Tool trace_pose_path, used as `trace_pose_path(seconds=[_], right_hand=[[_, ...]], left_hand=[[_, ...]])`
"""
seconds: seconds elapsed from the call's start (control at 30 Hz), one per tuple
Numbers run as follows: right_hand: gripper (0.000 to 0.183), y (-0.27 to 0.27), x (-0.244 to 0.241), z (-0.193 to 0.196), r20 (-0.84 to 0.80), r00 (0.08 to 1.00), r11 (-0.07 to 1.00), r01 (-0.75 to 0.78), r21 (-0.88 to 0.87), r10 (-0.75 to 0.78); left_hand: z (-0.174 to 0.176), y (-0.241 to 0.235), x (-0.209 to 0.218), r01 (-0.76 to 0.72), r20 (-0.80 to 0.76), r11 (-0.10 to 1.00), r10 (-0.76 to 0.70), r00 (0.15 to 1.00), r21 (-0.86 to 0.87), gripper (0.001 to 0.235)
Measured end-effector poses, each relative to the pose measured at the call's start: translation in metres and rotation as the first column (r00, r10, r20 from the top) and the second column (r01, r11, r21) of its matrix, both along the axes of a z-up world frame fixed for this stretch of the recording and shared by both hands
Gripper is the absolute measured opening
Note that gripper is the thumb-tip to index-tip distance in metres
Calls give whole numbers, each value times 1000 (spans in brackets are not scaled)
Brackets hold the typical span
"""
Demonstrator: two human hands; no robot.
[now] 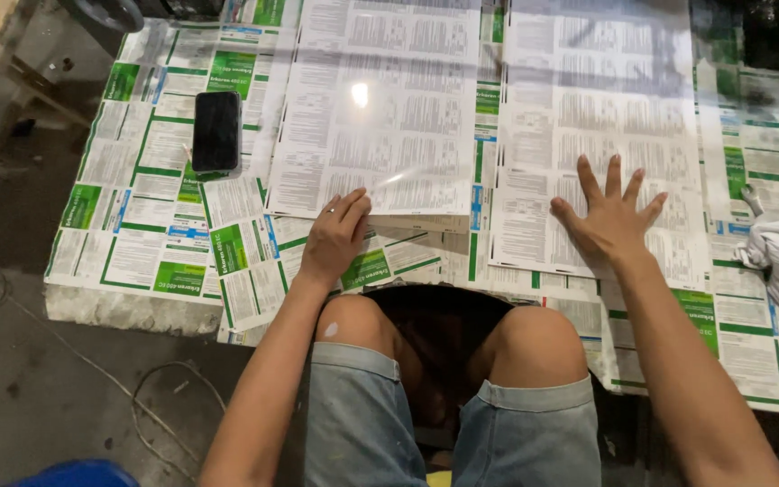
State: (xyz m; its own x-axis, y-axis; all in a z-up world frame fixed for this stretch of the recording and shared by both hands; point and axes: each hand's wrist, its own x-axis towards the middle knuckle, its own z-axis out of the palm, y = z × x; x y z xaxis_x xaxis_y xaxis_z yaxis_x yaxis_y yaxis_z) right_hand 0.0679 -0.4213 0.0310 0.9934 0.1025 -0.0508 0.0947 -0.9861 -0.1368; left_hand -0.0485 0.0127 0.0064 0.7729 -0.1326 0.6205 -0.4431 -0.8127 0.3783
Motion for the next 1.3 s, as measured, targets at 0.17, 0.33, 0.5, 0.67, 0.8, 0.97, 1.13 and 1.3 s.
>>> trace_pose_path(seconds=[0.17,0.33,0.5,0.67,0.8,0.97,1.13,1.3], right_hand=[[99,-6,-2,-7,1,999,999,-45,28,45],[118,-22,-33,-12,5,967,967,-253,-11,253],[115,-22,-65,15,149,888,895,-409,-177,436],[71,-46,-48,9,129,834,826,-488,-282,537],[29,-60,-34,23,-129,943,921,-330,-207,308],[14,-15,-97,81,629,747,963,-268,-13,217],[15,-16,-110,-4,701,688,956,-291,31,186],[36,-16,-121,-27,497,847,957,-274,99,191]], left_hand=[[2,0,1,-2,23,1000,2,1000,22,28],[1,0,2,-14,19,1000,13,1000,20,25],[1,-2,0,-17,23,1000,16,1000,19,24],[-1,-1,0,-4,30,1000,4,1000,19,26],[-8,5,7,-1,-47,1000,1,999,7,25],[44,-13,-7,-201,101,979,197,975,35,25],[-6,-4,-9,-185,1,981,185,983,63,30],[-11,-3,-8,-125,-165,991,131,978,47,34]])
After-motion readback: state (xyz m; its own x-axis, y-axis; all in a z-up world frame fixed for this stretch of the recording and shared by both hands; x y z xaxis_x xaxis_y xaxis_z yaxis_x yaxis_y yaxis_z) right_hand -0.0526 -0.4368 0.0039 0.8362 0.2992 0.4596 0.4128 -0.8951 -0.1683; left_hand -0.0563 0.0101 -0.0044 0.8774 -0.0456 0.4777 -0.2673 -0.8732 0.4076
